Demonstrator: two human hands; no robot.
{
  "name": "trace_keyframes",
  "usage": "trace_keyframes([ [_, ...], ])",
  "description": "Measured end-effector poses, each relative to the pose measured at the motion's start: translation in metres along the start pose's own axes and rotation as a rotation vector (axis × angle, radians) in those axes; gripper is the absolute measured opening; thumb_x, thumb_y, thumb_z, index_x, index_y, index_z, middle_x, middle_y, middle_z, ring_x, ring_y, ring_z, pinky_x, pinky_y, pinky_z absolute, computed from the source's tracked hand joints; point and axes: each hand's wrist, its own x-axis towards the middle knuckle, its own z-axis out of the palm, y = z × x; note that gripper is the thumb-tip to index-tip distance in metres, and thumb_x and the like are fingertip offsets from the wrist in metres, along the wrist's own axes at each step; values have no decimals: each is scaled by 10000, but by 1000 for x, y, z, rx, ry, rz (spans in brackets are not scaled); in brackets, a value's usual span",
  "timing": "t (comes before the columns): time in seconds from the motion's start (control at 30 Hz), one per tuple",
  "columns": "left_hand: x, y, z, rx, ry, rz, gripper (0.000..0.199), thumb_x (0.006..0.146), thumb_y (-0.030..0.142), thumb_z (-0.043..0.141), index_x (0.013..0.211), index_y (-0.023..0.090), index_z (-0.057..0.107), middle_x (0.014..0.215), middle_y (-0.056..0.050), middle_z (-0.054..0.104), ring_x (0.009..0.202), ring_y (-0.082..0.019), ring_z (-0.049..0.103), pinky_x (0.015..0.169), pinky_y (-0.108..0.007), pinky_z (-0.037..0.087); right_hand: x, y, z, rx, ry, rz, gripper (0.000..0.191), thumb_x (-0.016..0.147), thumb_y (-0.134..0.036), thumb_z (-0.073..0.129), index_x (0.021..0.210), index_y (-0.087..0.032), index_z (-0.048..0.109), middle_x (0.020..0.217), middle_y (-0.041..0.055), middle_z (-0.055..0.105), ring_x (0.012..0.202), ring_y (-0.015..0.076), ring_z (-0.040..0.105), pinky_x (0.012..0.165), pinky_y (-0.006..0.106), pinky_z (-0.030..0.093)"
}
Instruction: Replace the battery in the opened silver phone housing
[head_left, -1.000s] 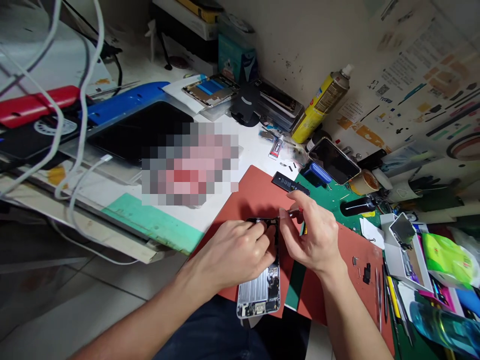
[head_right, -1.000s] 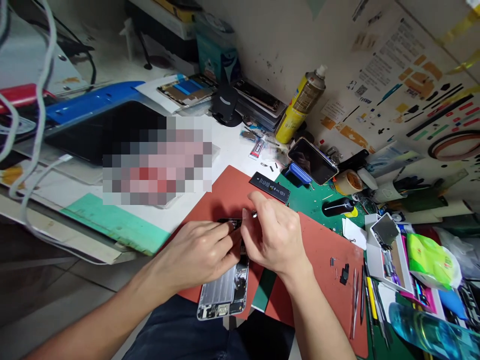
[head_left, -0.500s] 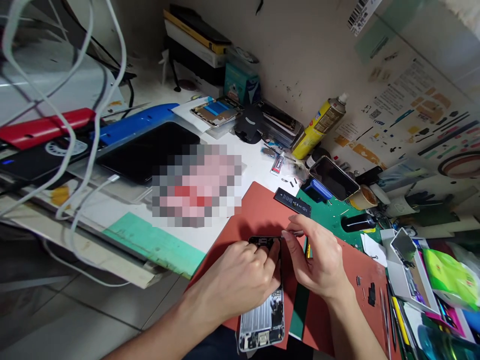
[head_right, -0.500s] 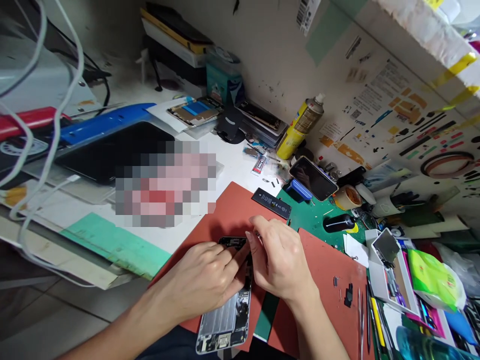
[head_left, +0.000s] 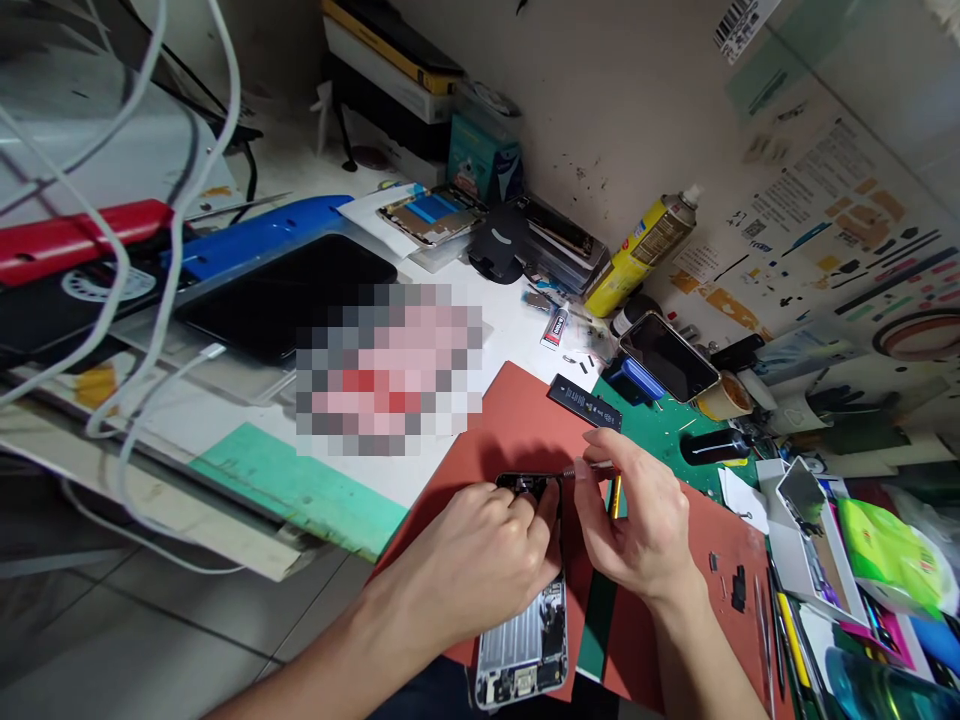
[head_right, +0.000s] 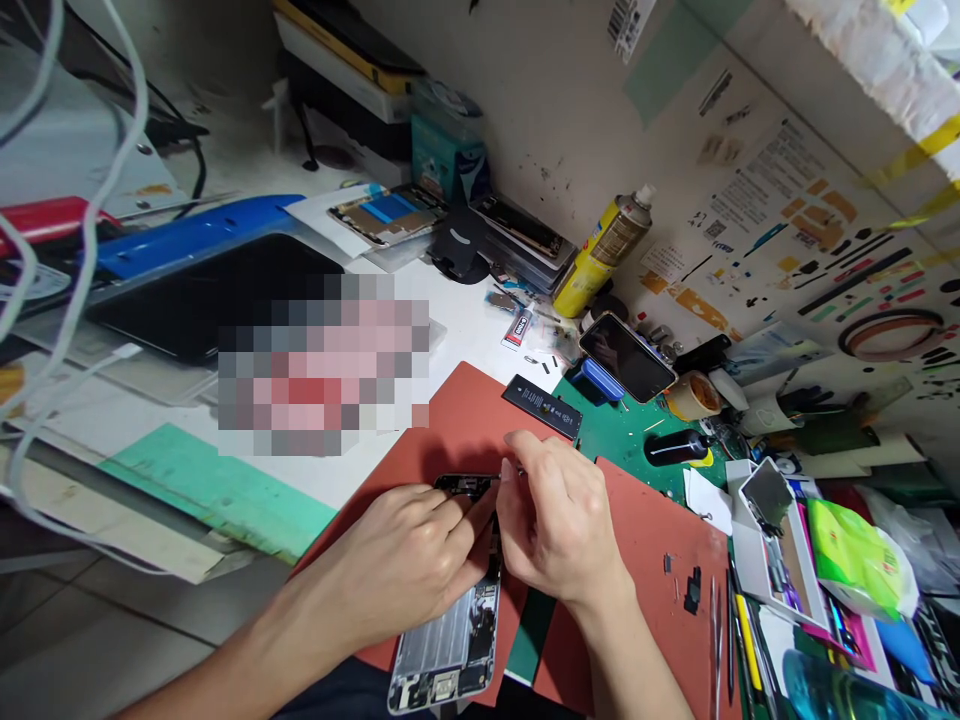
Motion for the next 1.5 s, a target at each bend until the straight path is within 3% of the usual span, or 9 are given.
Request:
trace_keyframes([
  [0.3,-2,0,2,13,27,17,206,880,175,622,683,232,642,606,-9,640,552,-238,622,538,-408,506,-3,2,7,-69,25,-3,204,1051,-136,674,1242,-156,608,765,-14,686,575,141,641,553,297,514],
  [0.53,0,-1,0,9,26,6,71,821,210,705,754,202,680,633,-19,654,557,-234,624,532,-397,505,1,-2,-5,195,-155,80,304,1062,-99,503,1355,-172,538,1055,86,741,934,212,754,785,358,627],
  [0.73,-1,-1,2,18,14,31,164,847,170,674,698,229,640,644,-7,646,569,-240,618,522,-409,483,-4,1,5,-53,17,57,215,1056,-197,697,1246,-176,598,794,-12,686,588,146,635,563,308,519],
  [0.9,-1,-1,2,30,23,14,126,833,235,710,715,206,681,611,-23,655,554,-232,628,541,-394,498,-2,0,6,-36,10,4,133,1056,-114,605,1179,-164,611,837,27,702,681,165,688,621,315,554],
  [1.0,-1,-1,2,53,24,34,96,839,220,693,746,198,705,592,-19,649,533,-229,617,533,-389,485,-1,-1,6,-102,71,-31,115,1043,-134,689,1125,-170,617,773,-5,684,595,141,648,572,304,522],
  [1.17,-1,0,2,45,33,15,154,810,253,735,681,214,660,588,-23,649,543,-225,627,541,-377,484,-2,-2,7,-50,43,-16,94,1050,-107,615,1126,-163,608,802,24,695,653,161,673,588,310,532],
  [1.3,0,0,1,59,44,26,146,820,227,713,683,218,662,577,-15,642,525,-224,610,534,-384,479,-3,-1,8,-110,71,-25,113,1044,-159,697,1115,-166,610,725,-21,660,540,129,589,532,299,487],
  [1.5,-1,-1,4,30,36,14,173,849,219,667,677,224,654,579,-17,628,542,-230,610,551,-389,458,-4,-1,10,-111,71,2,84,1053,-134,649,1117,-168,606,785,5,693,598,141,633,566,299,509],
])
